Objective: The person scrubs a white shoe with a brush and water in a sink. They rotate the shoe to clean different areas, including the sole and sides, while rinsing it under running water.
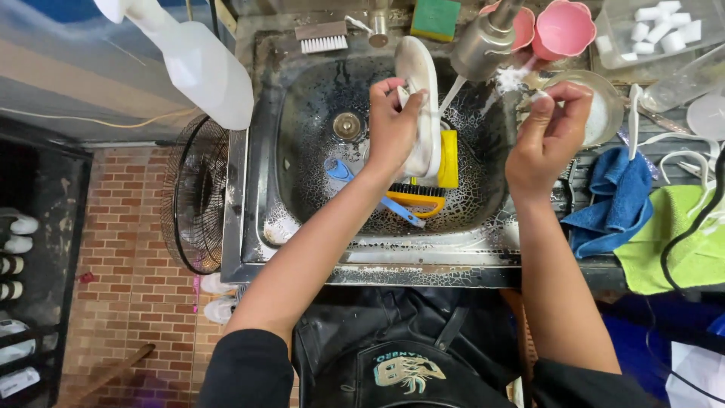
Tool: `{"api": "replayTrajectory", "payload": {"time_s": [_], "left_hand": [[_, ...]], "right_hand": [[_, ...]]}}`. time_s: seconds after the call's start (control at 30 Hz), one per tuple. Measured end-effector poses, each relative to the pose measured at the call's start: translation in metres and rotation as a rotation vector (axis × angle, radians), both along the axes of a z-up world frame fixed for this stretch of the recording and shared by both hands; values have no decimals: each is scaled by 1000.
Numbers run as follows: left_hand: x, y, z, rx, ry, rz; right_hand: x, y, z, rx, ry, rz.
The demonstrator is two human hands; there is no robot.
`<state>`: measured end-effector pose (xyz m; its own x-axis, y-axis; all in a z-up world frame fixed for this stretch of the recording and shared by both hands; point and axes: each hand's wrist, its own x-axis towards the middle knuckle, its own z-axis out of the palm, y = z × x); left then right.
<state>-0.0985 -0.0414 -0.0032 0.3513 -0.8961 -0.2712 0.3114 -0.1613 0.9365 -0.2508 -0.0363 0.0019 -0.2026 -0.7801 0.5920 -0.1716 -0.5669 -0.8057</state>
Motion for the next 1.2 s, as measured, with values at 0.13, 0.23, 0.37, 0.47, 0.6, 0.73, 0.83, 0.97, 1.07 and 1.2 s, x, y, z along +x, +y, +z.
{"api": "replayTrajectory", "payload": {"time_s": [0.13,0.23,0.37,0.47,0.6,0.73,0.83,0.97,1.07,1.2], "left_hand": [[2,1,5,14,11,-11],[12,5,-4,39,-16,-11],[47,13,-25,97,-15,33],[73,31,-12,168,138,-70],[91,38,-25,124,298,-104],[99,37,-28,96,376,-193],[106,35,-19,147,377,-205],[108,39,-23,148,441,-213],[105,43,-13,273,525,-166],[96,30,-33,252,434,-298]], "right_hand": [[7,7,6,-13,61,90],[10,8,1,-33,131,176],[27,14,-7,-85,411,300],[59,30,19,-37,488,532],[105,13,45,-6,574,670],[140,-26,45,92,431,664],[145,-41,46,274,20,735],[138,-12,36,89,-19,554],[115,15,26,14,444,435],[31,8,16,31,1015,-2]]}}
